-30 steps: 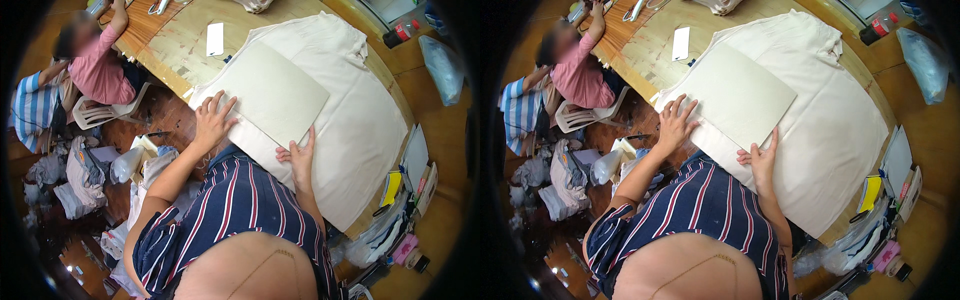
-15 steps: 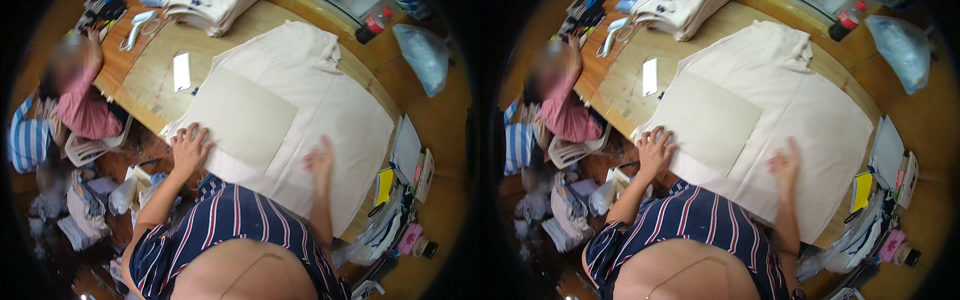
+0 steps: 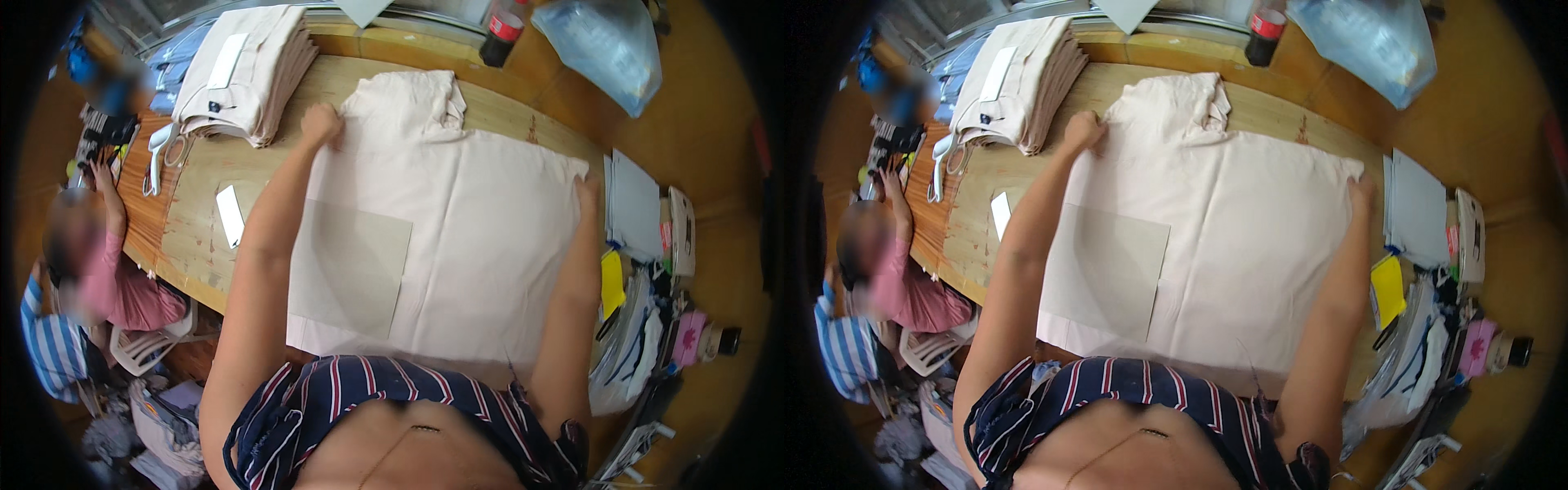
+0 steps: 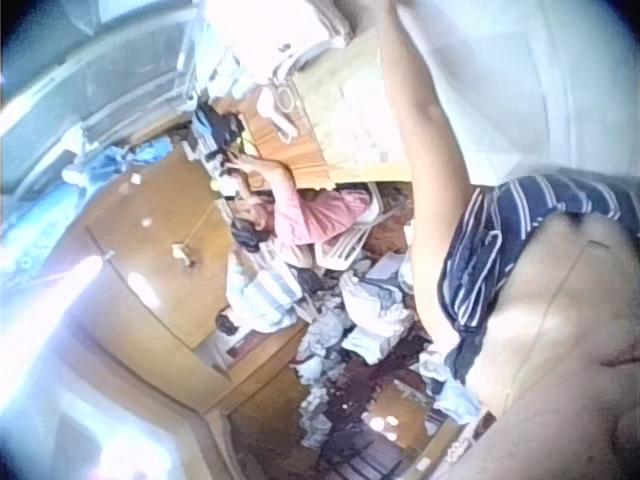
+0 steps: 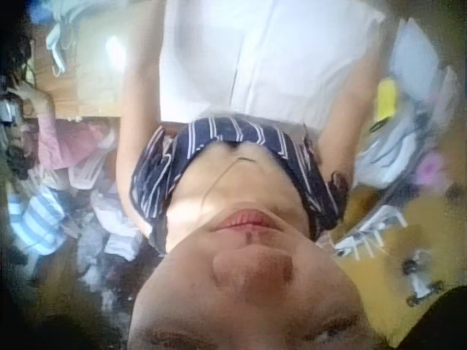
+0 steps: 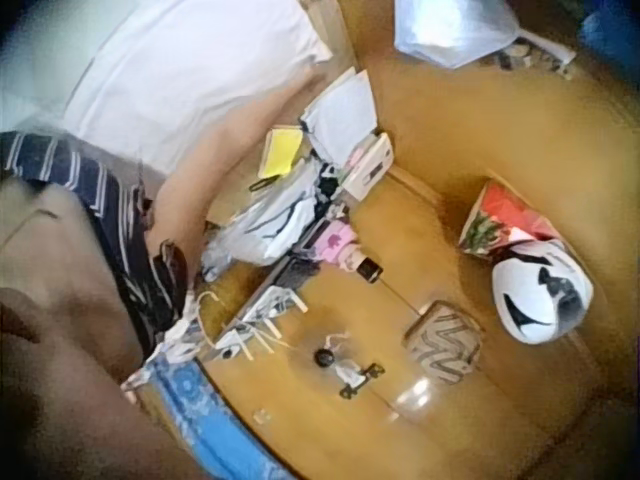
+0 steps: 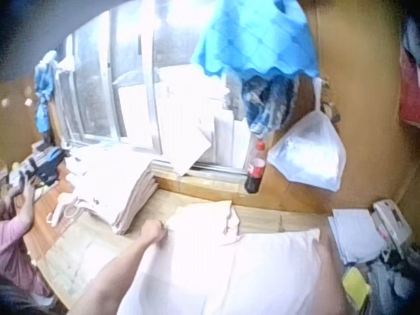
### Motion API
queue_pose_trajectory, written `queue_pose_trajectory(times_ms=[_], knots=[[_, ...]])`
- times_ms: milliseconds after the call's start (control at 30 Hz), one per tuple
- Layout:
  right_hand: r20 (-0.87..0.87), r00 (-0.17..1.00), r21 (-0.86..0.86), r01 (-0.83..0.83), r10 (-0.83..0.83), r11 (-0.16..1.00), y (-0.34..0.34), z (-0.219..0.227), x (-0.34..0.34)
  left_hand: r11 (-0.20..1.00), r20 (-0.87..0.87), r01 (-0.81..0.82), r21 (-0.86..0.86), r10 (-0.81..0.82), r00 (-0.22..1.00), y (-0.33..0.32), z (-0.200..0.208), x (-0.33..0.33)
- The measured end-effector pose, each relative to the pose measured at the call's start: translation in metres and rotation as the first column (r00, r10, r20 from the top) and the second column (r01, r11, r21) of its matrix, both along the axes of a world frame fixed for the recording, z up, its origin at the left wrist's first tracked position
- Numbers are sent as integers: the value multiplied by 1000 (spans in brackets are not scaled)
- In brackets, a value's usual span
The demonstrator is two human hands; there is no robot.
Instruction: The person folds a shirt on a wooden table, using a cardboard template to guide the folds, then flips the folded shirt over and uses a small tool to trim loose threads from the seams before picking up another shirt to repeat the process.
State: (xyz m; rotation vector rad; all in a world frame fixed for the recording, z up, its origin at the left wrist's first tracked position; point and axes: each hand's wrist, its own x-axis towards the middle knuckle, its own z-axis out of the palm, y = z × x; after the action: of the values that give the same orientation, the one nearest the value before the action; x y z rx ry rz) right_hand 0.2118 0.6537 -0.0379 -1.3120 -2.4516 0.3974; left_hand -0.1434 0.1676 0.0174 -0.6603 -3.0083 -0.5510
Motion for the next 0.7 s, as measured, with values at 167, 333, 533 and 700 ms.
queue_pose_trajectory(times_ms=[167,333,533,700], knots=[[-708,635,-614,-337,-310,713,-48,79,29,810,511,-99,579,-265,818,-48,32,-9],[-767,640,-242,-350,42,905,-139,166,158,782,248,257,568,-460,853,-121,99,64],[-357,929,-425,-254,97,869,-219,106,249,804,305,576,-146,-517,799,-235,43,190],[-386,919,-300,-47,-76,953,-257,80,280,821,129,562,-100,-549,826,-258,17,231]])
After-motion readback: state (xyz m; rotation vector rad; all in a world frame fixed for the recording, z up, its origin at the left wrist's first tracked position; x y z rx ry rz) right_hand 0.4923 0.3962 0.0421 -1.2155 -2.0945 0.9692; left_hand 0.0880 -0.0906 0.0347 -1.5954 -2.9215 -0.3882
